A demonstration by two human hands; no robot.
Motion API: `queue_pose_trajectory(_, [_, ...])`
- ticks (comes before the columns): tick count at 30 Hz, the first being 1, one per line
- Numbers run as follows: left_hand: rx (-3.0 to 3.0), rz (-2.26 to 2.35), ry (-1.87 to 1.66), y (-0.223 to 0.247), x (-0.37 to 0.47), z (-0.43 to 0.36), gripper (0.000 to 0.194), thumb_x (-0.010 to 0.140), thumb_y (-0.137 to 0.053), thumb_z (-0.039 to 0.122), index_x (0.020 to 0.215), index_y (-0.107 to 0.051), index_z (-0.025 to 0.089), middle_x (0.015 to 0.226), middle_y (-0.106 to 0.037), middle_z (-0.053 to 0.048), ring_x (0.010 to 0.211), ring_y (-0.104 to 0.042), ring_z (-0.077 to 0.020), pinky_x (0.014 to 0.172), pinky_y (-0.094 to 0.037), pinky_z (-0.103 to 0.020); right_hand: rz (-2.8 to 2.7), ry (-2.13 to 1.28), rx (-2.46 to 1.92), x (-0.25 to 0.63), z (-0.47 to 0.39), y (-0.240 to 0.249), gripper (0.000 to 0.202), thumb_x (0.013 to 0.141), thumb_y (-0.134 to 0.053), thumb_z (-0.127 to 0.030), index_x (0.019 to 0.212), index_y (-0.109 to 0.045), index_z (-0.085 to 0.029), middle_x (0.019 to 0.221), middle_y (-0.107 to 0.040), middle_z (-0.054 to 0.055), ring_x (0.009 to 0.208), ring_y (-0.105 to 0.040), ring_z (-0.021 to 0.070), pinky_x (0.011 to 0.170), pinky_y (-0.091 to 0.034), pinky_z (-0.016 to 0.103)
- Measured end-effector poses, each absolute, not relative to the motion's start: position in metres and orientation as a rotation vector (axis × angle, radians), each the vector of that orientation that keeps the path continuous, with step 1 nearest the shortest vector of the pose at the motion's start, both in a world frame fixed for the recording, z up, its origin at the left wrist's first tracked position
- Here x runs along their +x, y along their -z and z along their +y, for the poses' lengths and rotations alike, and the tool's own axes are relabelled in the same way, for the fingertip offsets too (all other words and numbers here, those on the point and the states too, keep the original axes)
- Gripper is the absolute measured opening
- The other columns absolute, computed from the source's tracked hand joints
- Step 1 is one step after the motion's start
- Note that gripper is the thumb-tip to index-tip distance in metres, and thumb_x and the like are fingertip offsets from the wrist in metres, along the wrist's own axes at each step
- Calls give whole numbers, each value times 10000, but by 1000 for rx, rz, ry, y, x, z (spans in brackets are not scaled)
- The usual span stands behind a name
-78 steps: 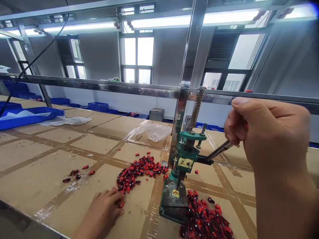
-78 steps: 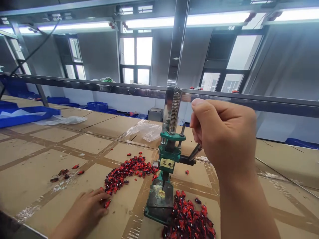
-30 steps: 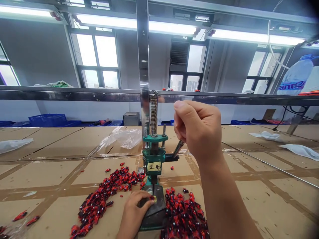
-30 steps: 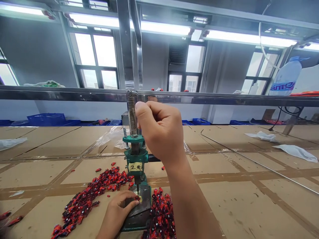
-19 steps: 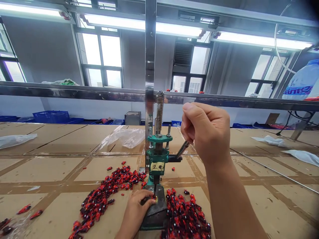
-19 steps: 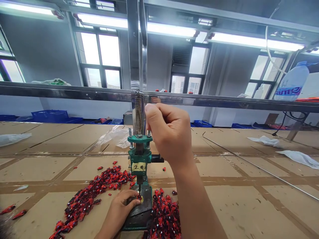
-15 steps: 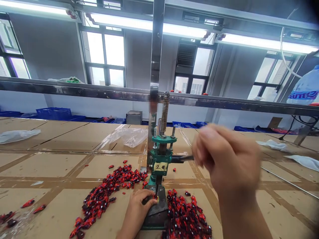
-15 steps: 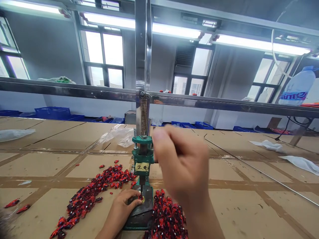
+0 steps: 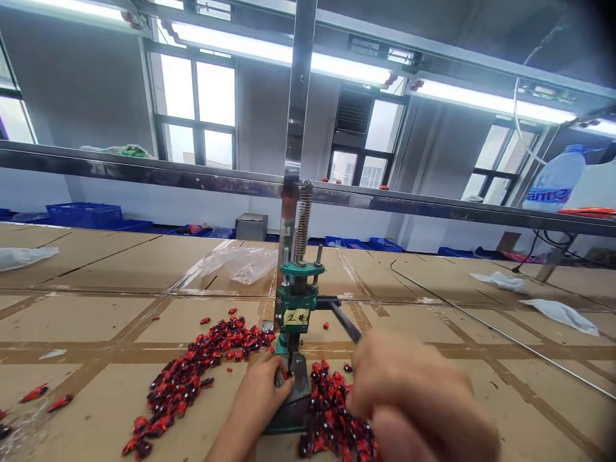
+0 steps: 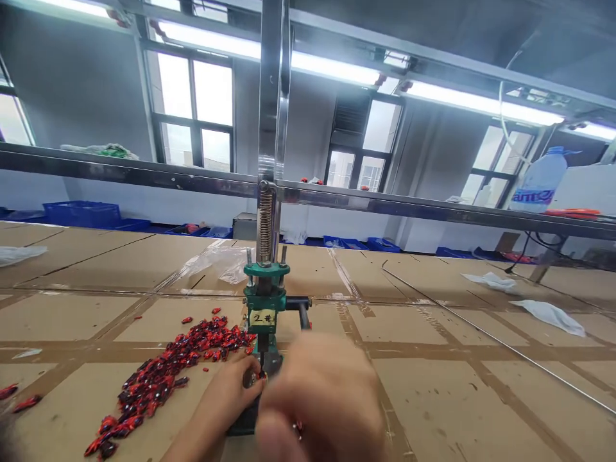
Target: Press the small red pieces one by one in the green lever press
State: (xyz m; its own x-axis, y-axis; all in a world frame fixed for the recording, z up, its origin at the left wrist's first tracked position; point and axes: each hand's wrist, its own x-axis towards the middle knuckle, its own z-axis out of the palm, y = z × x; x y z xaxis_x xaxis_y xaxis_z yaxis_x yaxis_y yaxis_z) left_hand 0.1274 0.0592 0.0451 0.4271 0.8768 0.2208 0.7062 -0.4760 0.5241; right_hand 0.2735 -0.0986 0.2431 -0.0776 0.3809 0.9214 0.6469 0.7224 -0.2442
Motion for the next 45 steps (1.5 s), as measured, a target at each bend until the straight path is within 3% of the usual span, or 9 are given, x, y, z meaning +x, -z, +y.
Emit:
queue_pose_trajectory(5, [2058,1496,-651,-33,155,31,172,830,-671,330,949,-745,229,909,-775,-49,886,-719,-249,753,-480,-306,-1337,-54,-754,291,-28,-319,431,957,-550,-330,547,-549,-197,430,-430,-43,404,-408,77,424,-320,244])
queue_pose_trajectory(9, [1924,1376,-783,-21,143,23,333,800,-738,350,1120,-744,255,1031,-798,-50,955,-722,-255,860,-511,-334,-1360,-75,-699,295,-13,-325,395,945,-568,-310,568,-559,-192,450,-434,-50,408,-413,72,421,-312,234])
queue_pose_trajectory(12, [2126,1417,-862,-28,91,37,217,905,-610,367,1019,-764,264,1033,-795,-58,968,-704,-257,885,-497,-361,-1339,-60,-661,293,-20,-316,371,922,-579,-281,561,-570,-194,453,-441,-48,395,-398,77,406,-298,249])
queue_pose_trajectory(16, [2479,1737,-489,-45,22,71,274,830,-623,235,1060,-770,255,1138,-754,-99,1117,-628,-338,962,-409,-449,-1307,-23,-628,289,-23,-313,372,903,-574,-245,535,-558,-196,434,-414,-53,374,-374,75,393,-277,262])
queue_pose_trajectory(22, [2510,1591,-204,-54,1,105,208,721,-563,104,658,-735,202,822,-771,-91,870,-703,-277,818,-452,-341,-1352,25,-669,294,-21,-313,387,938,-588,-274,564,-546,-185,489,-425,-43,451,-400,77,443,-300,261])
queue_pose_trajectory(26, [2258,1324,-493,-50,25,99,253,837,-556,276,947,-781,241,990,-811,-42,955,-729,-243,869,-513,-307,-1380,49,-683,296,-22,-313,420,949,-588,-289,549,-517,-181,509,-415,-41,480,-390,73,466,-305,264])
queue_pose_trajectory(29, [1789,1070,-803,-32,63,84,328,804,-659,471,992,-781,232,1015,-819,-50,984,-740,-266,904,-557,-344,-1354,50,-681,294,-21,-314,428,958,-571,-295,549,-525,-178,509,-418,-40,489,-393,71,479,-319,265])
queue_pose_trajectory(36, [1567,994,-994,15,122,65,371,734,-749,532,934,-784,222,1009,-819,-77,1003,-754,-288,945,-584,-399,-1337,13,-685,293,-20,-313,413,960,-569,-308,570,-531,-176,513,-441,-40,502,-407,69,497,-332,260])
queue_pose_trajectory(45, [1895,1132,-1066,24,115,72,296,829,-680,533,966,-820,313,1014,-816,-43,972,-736,-264,919,-582,-393,-1311,4,-693,291,-20,-312,419,960,-559,-307,565,-511,-178,515,-455,-35,501,-413,70,497,-334,261])
